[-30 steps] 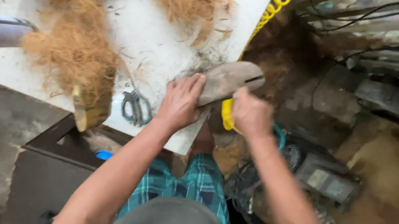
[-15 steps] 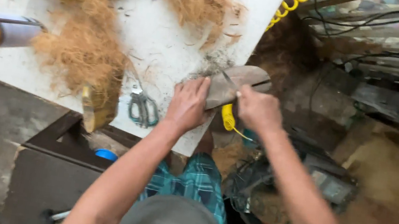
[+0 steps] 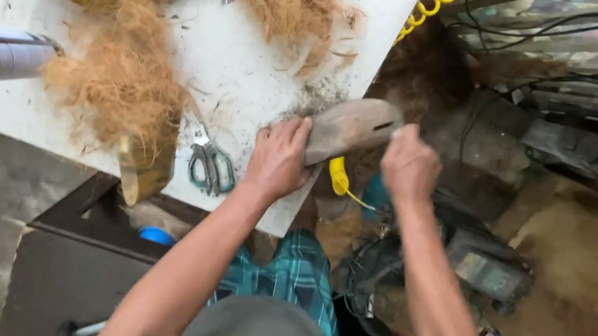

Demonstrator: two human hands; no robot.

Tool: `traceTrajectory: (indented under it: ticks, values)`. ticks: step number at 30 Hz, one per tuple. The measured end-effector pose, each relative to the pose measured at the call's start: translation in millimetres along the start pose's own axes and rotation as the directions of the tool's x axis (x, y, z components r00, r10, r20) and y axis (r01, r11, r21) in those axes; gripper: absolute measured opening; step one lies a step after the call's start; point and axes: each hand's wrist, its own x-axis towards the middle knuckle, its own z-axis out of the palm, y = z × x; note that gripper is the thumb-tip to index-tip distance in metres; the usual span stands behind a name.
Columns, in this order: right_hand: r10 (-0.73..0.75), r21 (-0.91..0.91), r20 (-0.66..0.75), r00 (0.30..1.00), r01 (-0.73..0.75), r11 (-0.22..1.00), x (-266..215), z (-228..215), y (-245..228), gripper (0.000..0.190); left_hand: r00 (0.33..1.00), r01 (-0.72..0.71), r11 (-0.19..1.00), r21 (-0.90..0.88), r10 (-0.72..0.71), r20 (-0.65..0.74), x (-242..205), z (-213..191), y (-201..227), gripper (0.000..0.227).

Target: The person holds a dried coconut husk on a white workbench and uses a knife to scrape off the fibrous material. The person repeatedly scrapes different sections of the husk, turning it over to access new areas while the removed fibers accumulate on the table.

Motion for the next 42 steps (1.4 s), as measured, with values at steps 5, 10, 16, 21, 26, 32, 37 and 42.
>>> traceTrajectory:
  ticks: [5,10,16,21,26,32,37,42]
  values:
    - [-0.055,-0.241,0.002,0.998,0.054,0.969,10,20,58,0.015,1.0,-0.007,1.0,0.0,0.007,0.029,-6,-4,5,0.099]
    - [-0.185,-0.126,-0.087,0.979,0.173,0.977,2,15,18,0.024,1.0,0.0,1.0,-0.002,-0.001,-0.021,-3,-12,1,0.093]
    - [0.117,-0.092,-0.032,0.993,-0.119,0.989,20,27,79,0.023,1.0,0.005,1.0,-0.005,-0.005,-0.029,1,-13,8,0.095]
    - [-0.012,-0.142,-0.015,1.0,0.009,0.99,13,39,60,0.01,1.0,0.012,0.999,0.033,-0.012,0.005,2,-14,-1,0.098]
    - [0.398,0.656,0.153,0.904,-0.394,0.643,20,55,143,0.024,0.999,0.003,1.0,-0.013,-0.002,0.051,-3,-14,14,0.095]
    - [0.234,0.871,0.39,0.891,-0.439,0.22,47,38,74,0.04,1.0,-0.005,0.999,0.039,0.005,0.004,-1,-14,13,0.092]
    - [0.013,0.718,0.296,0.955,-0.231,0.657,73,24,67,0.02,0.999,0.038,0.995,0.09,-0.036,-0.027,0,-11,11,0.088]
    - [-0.093,0.809,0.225,0.97,-0.133,0.572,80,41,73,0.022,0.996,0.034,0.999,0.025,-0.032,-0.085,1,3,0,0.088]
